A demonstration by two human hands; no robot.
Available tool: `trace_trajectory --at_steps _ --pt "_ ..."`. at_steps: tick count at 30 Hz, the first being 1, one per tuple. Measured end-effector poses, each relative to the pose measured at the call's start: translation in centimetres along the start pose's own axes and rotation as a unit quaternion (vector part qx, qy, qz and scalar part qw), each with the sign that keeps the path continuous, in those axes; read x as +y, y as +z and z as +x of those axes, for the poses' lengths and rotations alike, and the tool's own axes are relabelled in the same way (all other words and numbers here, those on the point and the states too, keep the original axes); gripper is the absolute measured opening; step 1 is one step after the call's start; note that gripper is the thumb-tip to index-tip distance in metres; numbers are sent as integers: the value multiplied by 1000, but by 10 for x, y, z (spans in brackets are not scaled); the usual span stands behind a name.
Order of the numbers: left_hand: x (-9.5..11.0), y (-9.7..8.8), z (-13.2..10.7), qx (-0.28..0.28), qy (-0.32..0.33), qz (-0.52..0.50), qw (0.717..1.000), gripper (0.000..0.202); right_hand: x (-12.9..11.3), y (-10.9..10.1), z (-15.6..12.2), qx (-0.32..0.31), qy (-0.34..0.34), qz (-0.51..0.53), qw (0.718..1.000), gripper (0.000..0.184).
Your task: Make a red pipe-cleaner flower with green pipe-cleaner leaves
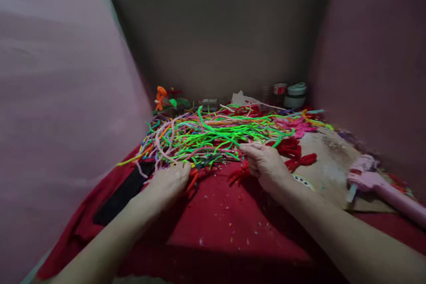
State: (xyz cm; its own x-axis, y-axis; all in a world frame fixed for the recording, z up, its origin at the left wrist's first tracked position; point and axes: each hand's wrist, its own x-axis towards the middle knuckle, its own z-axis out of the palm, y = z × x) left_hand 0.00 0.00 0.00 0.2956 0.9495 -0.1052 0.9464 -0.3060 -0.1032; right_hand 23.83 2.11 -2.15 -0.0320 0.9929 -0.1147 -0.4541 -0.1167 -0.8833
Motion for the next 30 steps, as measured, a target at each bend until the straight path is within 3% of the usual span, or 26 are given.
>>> trace_trajectory --at_steps 3,5,6,8,10,12,14,18,21,24,27,30 --pt "-11 -13 5 -4 9 11 1000 19 0 -1 1 -14 7 10 1000 23" --pt "-6 -22 10 21 22 -61 998 16 1 0 0 -24 4 10 1000 23" --pt "0 -26 12 62 17 -137 989 19 1 0 -1 -30 2 7 1000 23" --pt "18 -32 19 97 3 -349 932 25 2 1 -3 -42 0 -7 999 23" --pt "37 -35 27 94 1 -560 823 28 3 2 -5 -48 1 -23 999 24" --pt "52 -34 36 139 16 -682 718 25 3 2 -8 -52 6 -32 998 26" --pt "59 -32 44 181 13 -716 674 24 2 4 -9 -60 10 -35 998 27" --pt "57 -30 56 260 -2 -732 630 23 2 9 -11 -84 15 -52 995 30" --pt "52 -32 64 246 -6 -797 551 19 3 8 -12 -115 28 -58 991 28" --pt "49 -33 68 203 -2 -857 473 19 -1 4 -14 -232 53 -66 969 22" --pt "53 -29 66 132 12 -882 451 16 -7 1 -17 -354 84 -21 931 27" --pt "67 -22 59 78 23 -888 452 14 -8 2 -15 -360 79 42 929 28"
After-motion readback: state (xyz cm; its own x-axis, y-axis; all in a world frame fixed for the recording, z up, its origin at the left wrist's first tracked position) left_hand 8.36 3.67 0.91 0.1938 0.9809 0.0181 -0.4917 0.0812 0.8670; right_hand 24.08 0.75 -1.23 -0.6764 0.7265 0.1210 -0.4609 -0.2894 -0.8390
